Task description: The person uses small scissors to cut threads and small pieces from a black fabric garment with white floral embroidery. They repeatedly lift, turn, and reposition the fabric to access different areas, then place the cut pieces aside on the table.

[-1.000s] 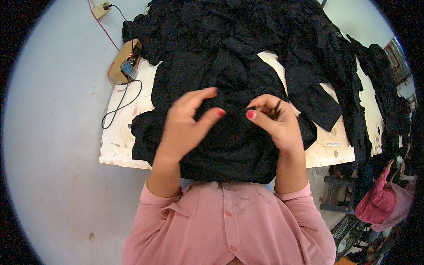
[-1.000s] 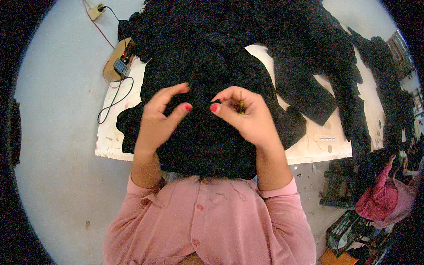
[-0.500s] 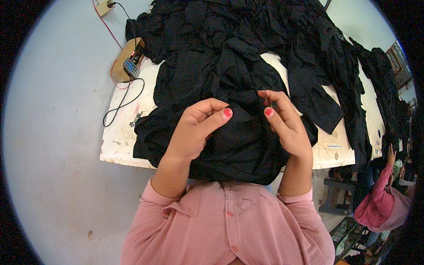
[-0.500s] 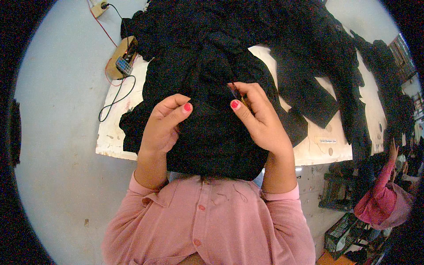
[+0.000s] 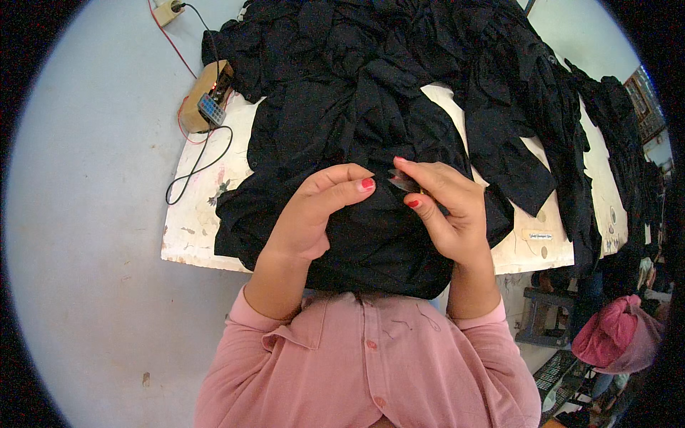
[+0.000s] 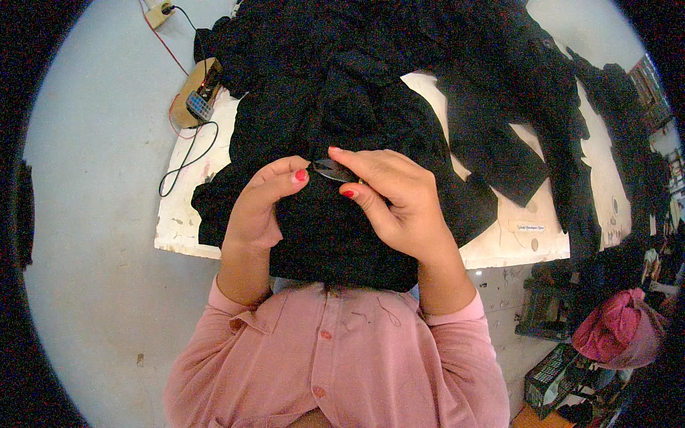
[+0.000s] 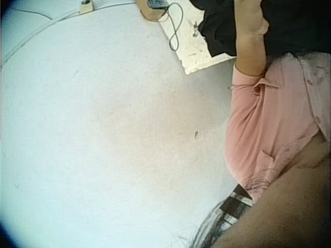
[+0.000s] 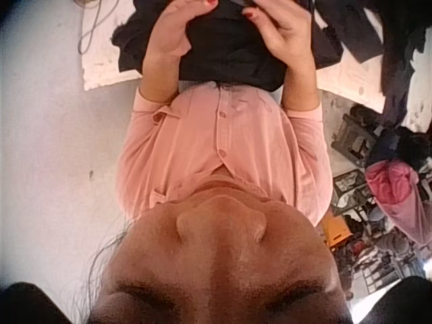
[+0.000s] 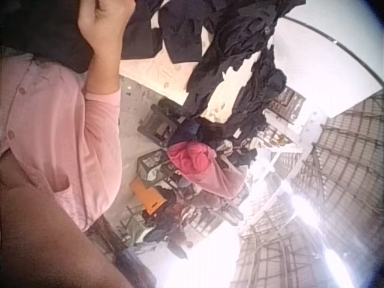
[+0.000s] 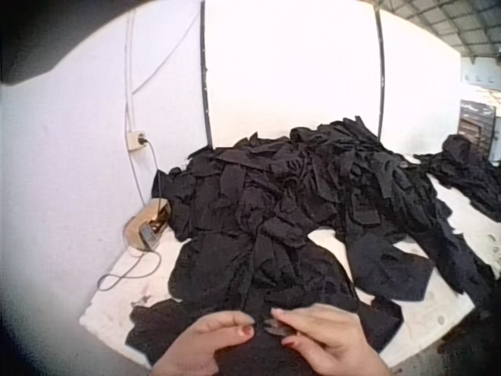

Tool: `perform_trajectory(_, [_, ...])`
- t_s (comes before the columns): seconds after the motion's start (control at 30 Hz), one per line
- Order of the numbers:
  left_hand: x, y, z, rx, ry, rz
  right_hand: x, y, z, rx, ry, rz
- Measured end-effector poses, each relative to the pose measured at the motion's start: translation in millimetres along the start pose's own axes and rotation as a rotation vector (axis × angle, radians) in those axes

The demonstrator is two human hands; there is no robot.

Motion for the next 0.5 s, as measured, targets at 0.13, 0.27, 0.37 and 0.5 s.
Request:
perform_trajectory(0.13, [1.8,-2.2,4.3,0.015,-0.053,-0.013,1.7,-2.4,-11.6,-0.269,0.085,0.012])
perform_trajectory(0.27, [5.5,-0.1,0.5,0.024,-0.071,0.001,-2.6,-2.9,-16.7,-0.541,0.206,0.073])
perform_trajectory(0.37, [5.1,-1.6,3.6,0.089,-0.126,0.024,-3.8,-4.0,-18.7,-0.577,0.215,0.078])
perform_trajectory(0.5, [5.0,-6.7,7.2,0.129,-0.189,0.059,-5.1,-4.6,-16.6,-0.611,0.241,0.109])
Point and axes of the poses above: each hand's wrist, its own x-axis towards the middle knuckle, its own y-axis out of the back of the hand, z = x × y, the point moved 7 cm from there along x, towards the middle knuckle, and after that the axes turned 10 degrees about x, right-handed, at the moved point
